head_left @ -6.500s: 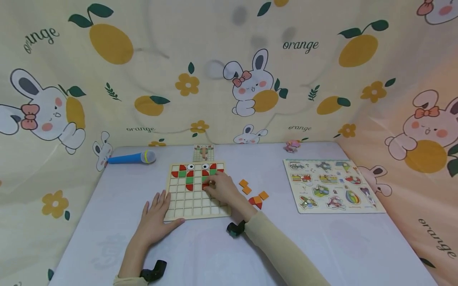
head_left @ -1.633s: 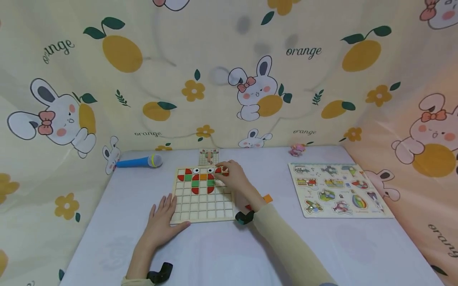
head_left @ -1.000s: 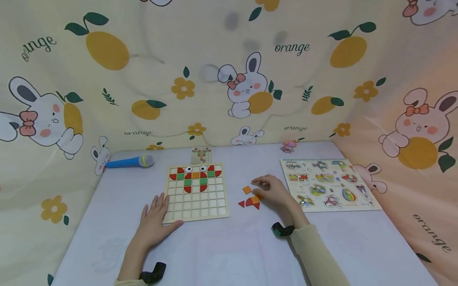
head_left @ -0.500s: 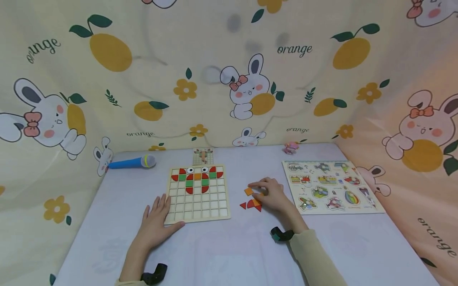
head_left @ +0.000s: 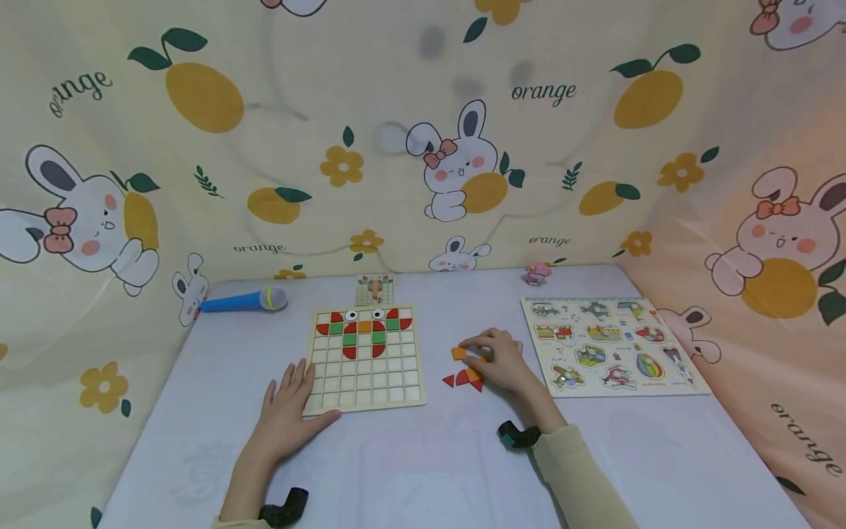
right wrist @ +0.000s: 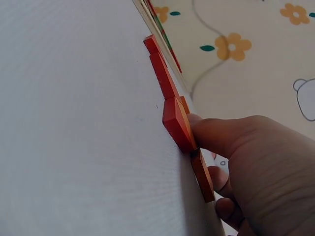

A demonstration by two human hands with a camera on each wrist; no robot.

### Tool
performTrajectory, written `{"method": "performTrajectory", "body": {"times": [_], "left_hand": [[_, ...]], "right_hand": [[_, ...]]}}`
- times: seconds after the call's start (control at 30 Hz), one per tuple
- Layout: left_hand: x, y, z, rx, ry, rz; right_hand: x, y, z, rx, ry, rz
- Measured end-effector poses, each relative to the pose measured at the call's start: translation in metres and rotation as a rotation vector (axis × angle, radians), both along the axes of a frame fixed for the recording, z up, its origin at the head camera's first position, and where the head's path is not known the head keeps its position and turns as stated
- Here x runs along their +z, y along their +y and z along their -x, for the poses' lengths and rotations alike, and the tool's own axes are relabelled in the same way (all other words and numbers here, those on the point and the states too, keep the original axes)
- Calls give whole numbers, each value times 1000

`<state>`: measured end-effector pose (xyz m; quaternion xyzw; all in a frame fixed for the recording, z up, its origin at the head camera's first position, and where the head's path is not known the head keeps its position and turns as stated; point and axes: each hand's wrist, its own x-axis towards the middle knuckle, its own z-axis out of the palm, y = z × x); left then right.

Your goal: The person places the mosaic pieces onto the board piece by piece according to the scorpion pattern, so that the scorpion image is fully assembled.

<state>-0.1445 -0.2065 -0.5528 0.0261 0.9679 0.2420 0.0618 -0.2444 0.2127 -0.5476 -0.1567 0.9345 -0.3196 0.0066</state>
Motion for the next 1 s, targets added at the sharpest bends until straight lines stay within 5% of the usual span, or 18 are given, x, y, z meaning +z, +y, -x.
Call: {"method": "performTrajectory", "body": {"times": [0.4,0.7,1.0], "left_hand": [[-1,-1,1,0,-7,-8],[5,0,0,-5,-10,-12],[4,-1,-1,-9,22,-15]], "right_hand": [[9,-10,5,-91,-106,101],[29,-85,21,-33,-52,135],[18,-161,30,85,-44,126]]}}
